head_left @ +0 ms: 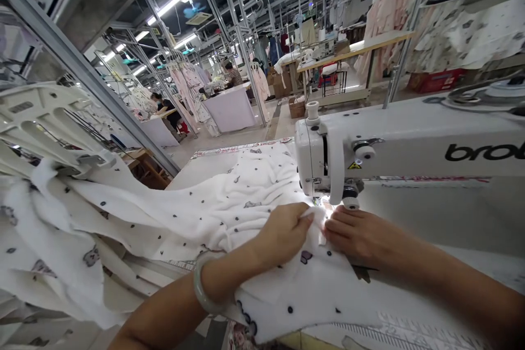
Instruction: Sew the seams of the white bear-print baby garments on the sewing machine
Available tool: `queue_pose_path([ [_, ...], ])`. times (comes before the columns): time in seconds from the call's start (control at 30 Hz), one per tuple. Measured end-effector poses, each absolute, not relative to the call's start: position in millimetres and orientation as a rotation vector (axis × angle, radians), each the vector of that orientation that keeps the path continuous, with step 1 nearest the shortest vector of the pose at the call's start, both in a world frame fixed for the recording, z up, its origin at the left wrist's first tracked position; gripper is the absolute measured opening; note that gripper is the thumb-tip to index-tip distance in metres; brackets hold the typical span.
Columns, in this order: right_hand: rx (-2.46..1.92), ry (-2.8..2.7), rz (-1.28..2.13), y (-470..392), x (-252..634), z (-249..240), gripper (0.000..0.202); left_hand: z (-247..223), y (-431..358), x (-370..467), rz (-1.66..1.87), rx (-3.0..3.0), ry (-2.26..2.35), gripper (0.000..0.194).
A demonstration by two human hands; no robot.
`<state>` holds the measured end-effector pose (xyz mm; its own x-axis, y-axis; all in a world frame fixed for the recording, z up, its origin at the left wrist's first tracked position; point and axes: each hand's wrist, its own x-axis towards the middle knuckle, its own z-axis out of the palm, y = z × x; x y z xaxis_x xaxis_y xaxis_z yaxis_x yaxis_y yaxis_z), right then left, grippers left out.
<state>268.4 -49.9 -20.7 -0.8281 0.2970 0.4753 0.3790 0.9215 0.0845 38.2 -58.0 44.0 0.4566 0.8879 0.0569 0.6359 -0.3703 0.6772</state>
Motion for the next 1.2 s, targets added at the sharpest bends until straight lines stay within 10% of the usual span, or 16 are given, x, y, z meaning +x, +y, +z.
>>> queue_pose_path([
  [0.37, -0.705, -2.687, 0.402, -67.0, 278.0, 1.7, 0.025, 12.1, -36.4, 31.7, 0.477, 2.515, 1.208, 0.051],
  [0.93, -0.738, -2.629, 0.192, -72.3, 273.1, 5.3, 0.034, 21.6, -71.9, 35.7, 0.238, 3.141, 1.032, 0.003],
  [1.2, -0.731, -2.611, 0.245, -71.8, 274.8, 3.8, 0.035, 4.6, -65.9, 29.1, 0.441, 3.187, 1.012, 0.023],
])
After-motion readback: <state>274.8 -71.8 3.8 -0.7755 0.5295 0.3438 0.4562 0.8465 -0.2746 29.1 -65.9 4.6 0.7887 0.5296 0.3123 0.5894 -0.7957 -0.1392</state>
